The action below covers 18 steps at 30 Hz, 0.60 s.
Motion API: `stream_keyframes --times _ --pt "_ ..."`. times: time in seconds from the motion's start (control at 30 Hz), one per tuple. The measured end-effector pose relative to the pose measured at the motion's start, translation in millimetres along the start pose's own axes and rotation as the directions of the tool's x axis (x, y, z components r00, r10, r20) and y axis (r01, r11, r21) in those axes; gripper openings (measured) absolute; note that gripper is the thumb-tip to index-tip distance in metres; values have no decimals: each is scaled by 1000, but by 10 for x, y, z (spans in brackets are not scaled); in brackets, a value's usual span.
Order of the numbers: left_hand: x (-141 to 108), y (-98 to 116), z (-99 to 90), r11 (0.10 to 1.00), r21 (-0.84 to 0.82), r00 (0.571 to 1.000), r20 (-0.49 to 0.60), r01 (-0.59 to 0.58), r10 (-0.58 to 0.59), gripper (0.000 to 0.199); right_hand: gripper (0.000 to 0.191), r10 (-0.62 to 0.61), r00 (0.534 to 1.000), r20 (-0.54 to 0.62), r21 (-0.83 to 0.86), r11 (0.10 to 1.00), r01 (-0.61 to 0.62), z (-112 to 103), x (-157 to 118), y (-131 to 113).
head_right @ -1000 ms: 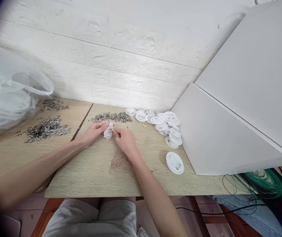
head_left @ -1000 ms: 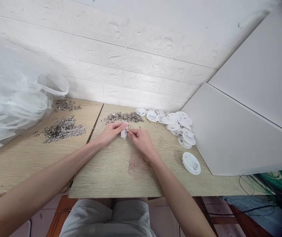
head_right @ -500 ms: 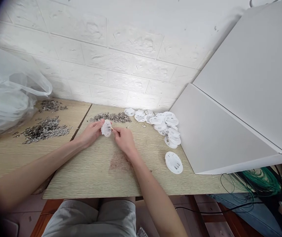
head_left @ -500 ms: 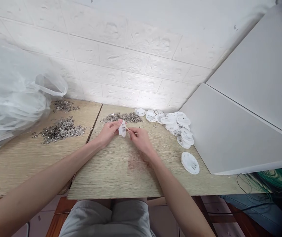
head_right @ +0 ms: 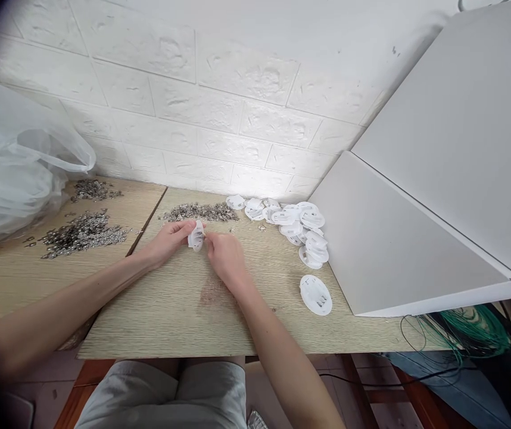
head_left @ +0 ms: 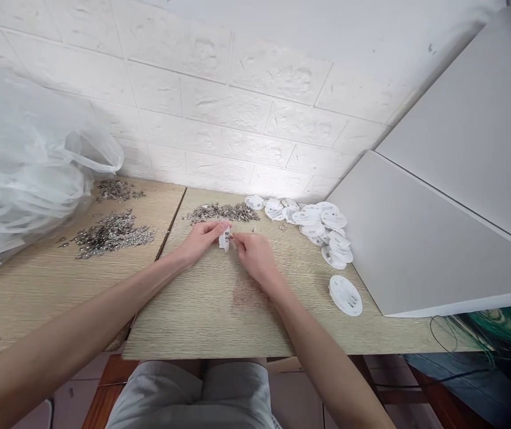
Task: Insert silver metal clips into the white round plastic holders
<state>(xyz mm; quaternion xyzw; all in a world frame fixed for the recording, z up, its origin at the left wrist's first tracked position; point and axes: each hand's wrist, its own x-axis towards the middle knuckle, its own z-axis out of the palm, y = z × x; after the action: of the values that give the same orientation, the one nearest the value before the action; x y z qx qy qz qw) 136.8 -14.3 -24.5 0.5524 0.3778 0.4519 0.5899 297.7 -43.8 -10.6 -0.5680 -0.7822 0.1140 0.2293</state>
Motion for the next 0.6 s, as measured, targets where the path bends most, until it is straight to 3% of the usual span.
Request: stream_keyframes --times 0.3,0.5,0.6 --pt "30 -39 -34 999 39 1000 18 -13 12 47 28 -60 998 20 -114 992 62 -5 15 34" --pt "30 16 3 996 -85 998 -53 41 -45 56 31 -65 998 27 190 980 58 -13 54 103" --pt "46 -2 8 995 -94 997 -64 31 -37 57 32 -39 998 50 246 969 25 -24 57 110"
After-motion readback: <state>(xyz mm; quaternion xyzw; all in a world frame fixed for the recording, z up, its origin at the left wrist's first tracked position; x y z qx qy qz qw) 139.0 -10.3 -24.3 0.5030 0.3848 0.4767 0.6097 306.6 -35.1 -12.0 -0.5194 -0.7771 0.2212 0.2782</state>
